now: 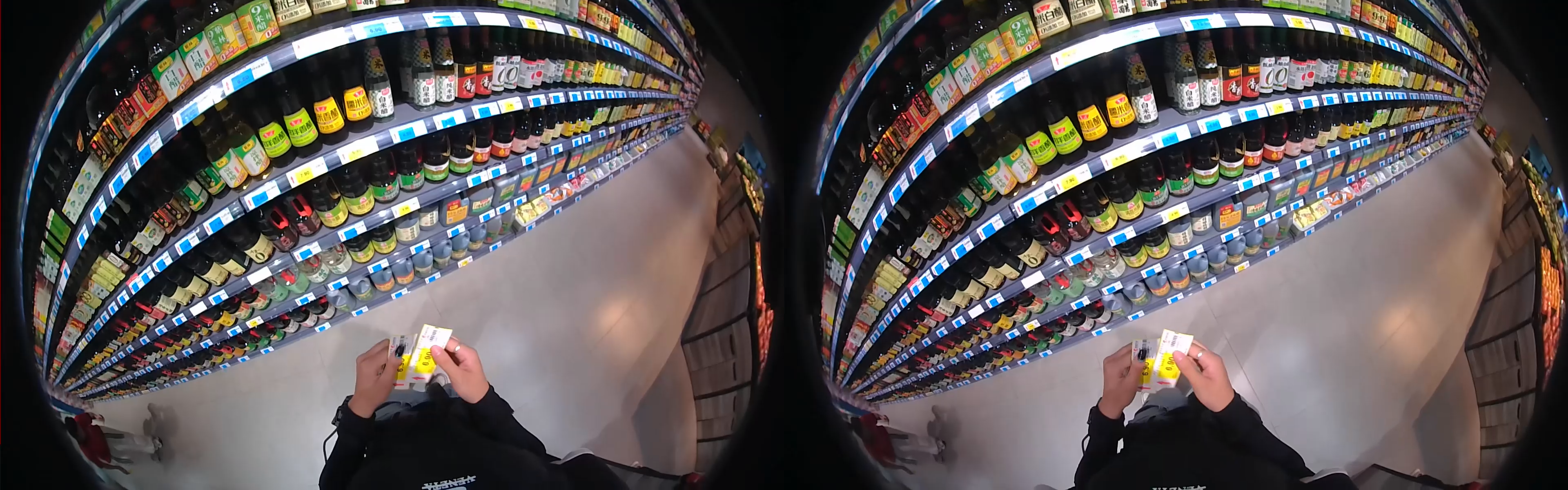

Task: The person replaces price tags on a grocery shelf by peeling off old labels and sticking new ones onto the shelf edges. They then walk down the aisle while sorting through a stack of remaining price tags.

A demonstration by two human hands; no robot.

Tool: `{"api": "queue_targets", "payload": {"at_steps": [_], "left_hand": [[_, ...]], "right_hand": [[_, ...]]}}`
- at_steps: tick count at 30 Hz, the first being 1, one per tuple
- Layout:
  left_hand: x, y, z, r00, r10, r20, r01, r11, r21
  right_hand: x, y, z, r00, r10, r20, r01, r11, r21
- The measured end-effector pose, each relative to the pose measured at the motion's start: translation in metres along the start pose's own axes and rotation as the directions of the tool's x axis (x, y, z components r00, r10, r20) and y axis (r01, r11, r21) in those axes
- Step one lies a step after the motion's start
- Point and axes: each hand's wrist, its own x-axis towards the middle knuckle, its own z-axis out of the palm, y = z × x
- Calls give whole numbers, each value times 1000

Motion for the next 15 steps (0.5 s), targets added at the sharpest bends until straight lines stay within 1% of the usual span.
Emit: {"api": "queue_targets", "payload": {"at_steps": [2, 3, 4, 6, 7, 8, 10, 11, 12, 14, 15], "left_hand": [[1, -1, 0, 998, 22, 59, -23, 1000, 5], [0, -5, -1, 998, 18, 64, -19, 1000, 18], [-1, -5, -1, 997, 2, 71, -3, 1000, 18], [1, -3, 0, 995, -1, 96, -2, 1000, 31], [2, 8, 1, 990, -95, 108, 94, 996, 7], [2, 9, 2, 988, -106, 113, 106, 994, 4], [1, 11, 3, 972, -141, 187, 134, 990, 51], [3, 15, 5, 973, -143, 181, 143, 990, 12], [3, 14, 6, 971, -149, 186, 151, 989, 8], [3, 12, 7, 977, -67, 202, 57, 997, 53], [5, 15, 9, 972, -61, 226, 43, 996, 83]], "right_hand": [[3, 0, 2, 997, -66, 45, 73, 984, -164], [3, 0, 2, 993, -95, 72, 109, 964, -241], [1, 1, 2, 995, -80, 65, 93, 967, -238], [1, 1, 0, 994, 1, 110, 16, 989, -150], [0, -6, 4, 994, 34, 106, -21, 993, -118], [0, -5, 5, 994, 45, 99, -33, 993, -117], [-1, -5, 4, 998, -14, 65, 20, 995, -96], [-1, -11, 1, 993, 35, 109, -23, 994, -110], [1, -13, -4, 994, 43, 103, -31, 993, -110], [4, -15, -14, 986, 64, 157, -41, 988, -147], [5, -14, -20, 996, 14, 94, -3, 993, -117]]}}
